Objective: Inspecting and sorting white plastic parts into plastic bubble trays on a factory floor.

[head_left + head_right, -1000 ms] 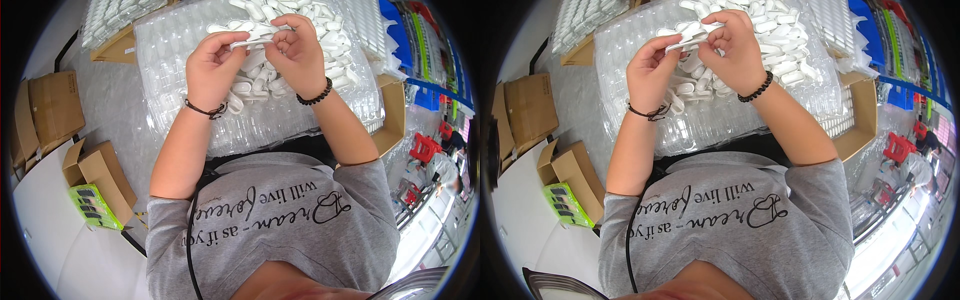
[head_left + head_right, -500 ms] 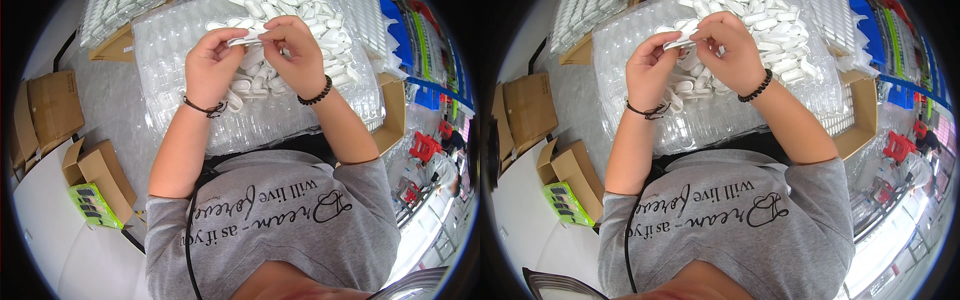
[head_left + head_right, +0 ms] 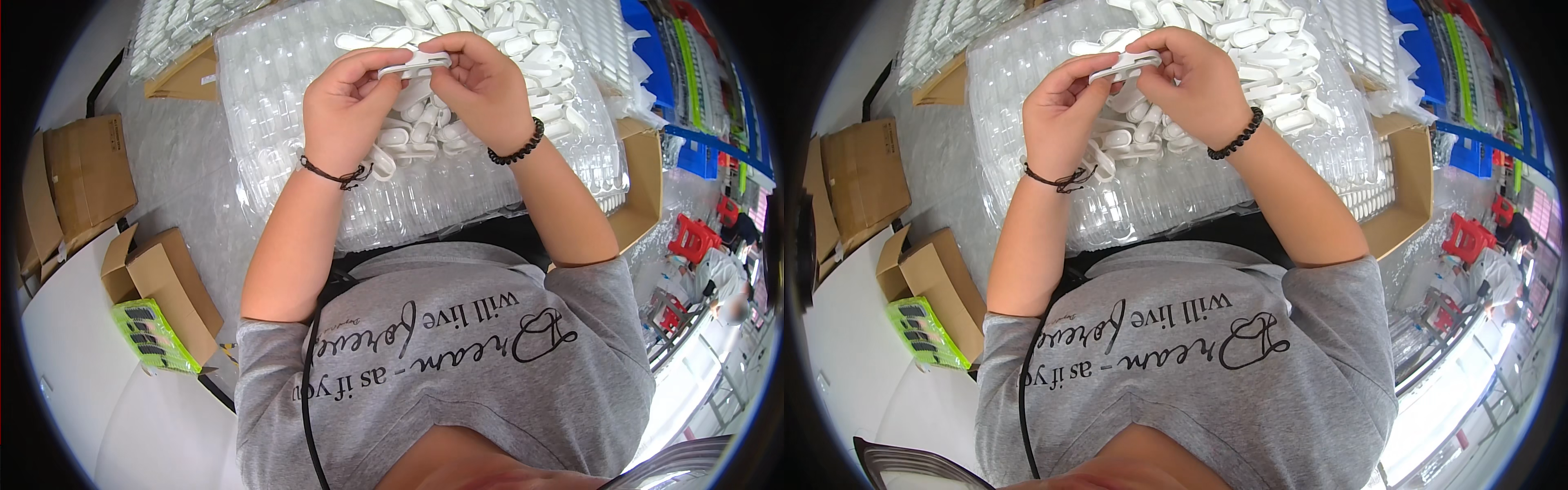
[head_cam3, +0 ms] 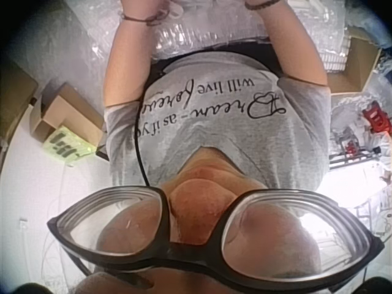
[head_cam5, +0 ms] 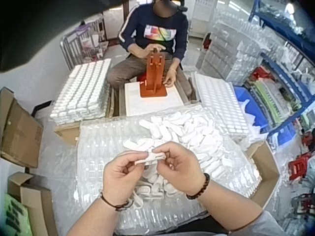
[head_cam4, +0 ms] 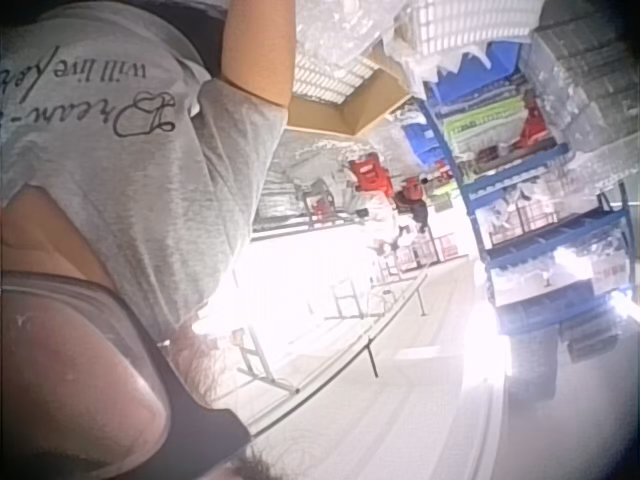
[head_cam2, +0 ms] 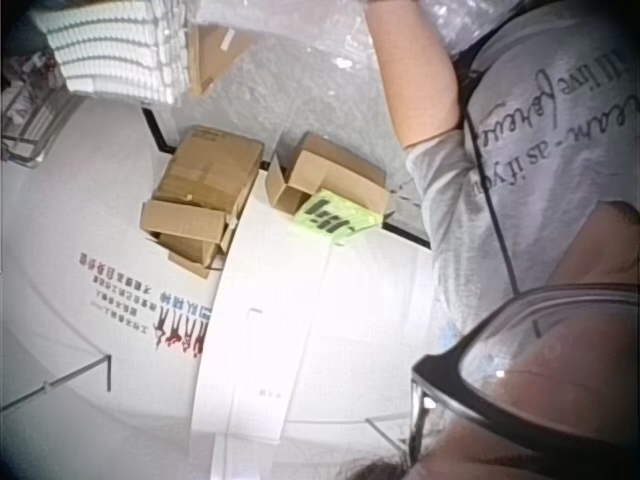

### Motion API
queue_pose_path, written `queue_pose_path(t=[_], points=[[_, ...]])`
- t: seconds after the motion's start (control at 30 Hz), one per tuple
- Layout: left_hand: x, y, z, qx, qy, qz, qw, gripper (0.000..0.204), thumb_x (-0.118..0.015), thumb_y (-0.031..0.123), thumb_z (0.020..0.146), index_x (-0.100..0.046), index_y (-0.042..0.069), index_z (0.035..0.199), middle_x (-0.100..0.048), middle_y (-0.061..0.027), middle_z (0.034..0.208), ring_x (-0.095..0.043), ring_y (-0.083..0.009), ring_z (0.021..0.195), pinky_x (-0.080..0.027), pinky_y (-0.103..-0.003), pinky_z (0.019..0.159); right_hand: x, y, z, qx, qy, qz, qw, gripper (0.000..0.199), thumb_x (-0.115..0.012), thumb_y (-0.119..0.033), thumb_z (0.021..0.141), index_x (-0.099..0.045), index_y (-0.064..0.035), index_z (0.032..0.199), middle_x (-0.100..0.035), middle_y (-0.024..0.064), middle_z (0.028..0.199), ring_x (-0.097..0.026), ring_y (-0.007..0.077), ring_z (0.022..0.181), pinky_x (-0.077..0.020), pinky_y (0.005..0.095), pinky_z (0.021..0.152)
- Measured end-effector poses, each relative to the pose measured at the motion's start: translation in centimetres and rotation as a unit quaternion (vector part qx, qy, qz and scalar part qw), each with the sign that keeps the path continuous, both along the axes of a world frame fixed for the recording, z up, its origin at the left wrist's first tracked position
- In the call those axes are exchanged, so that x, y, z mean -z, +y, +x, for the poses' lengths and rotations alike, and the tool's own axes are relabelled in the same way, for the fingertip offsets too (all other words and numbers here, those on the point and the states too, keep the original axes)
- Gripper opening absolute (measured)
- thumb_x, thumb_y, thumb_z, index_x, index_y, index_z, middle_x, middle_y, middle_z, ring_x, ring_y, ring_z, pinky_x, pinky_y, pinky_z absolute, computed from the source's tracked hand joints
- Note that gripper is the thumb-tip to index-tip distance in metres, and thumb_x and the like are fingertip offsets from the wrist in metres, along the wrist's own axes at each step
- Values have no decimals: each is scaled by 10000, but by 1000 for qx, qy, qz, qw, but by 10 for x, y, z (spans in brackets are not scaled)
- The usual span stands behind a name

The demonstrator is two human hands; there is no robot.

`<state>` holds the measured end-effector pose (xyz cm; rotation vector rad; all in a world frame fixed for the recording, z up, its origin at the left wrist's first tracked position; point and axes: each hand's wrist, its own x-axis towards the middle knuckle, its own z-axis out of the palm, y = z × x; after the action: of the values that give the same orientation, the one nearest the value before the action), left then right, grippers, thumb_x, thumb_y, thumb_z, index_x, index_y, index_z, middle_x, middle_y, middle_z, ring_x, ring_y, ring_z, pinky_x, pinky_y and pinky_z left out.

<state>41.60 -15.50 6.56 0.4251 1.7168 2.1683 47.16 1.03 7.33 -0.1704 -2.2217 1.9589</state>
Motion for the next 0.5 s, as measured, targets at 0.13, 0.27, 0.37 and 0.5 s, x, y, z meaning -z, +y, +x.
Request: queue_pose_path(t=[0.13,0.27,0.37,0.5], points=[[2,-1,-3,1,26,-8,1000,217,-596,-95,817,-691,4,985,-645,-70,1008,-657,-126,889,-530,-212,766,-2,2,1,6,-6,17,1000,215,-626,16,812,-668,-25,1019,-563,-31,744,-486,8,618,-411,167,552],[3,-4,-4,20,13,-27,999,222,-611,-95,808,-689,-3,994,-644,-50,940,-649,-109,813,-529,-206,728,-5,1,3,3,-27,4,1000,215,-616,26,821,-680,-13,1022,-604,-22,744,-515,15,621,-418,164,556],[-1,-6,-10,38,-44,-31,998,246,-651,-50,802,-665,-9,1044,-635,-58,929,-634,-115,799,-526,-223,721,-19,13,-10,-64,-68,-16,995,209,-607,2,836,-680,-11,1032,-615,-16,741,-541,31,621,-435,180,555],[-10,-13,-13,-99,197,-337,915,389,-743,175,775,-625,0,1101,-594,-141,1085,-578,-230,969,-502,-332,815,-17,36,-80,-113,-77,47,990,222,-592,-128,878,-656,0,1046,-594,-10,682,-551,52,653,-445,202,607]])
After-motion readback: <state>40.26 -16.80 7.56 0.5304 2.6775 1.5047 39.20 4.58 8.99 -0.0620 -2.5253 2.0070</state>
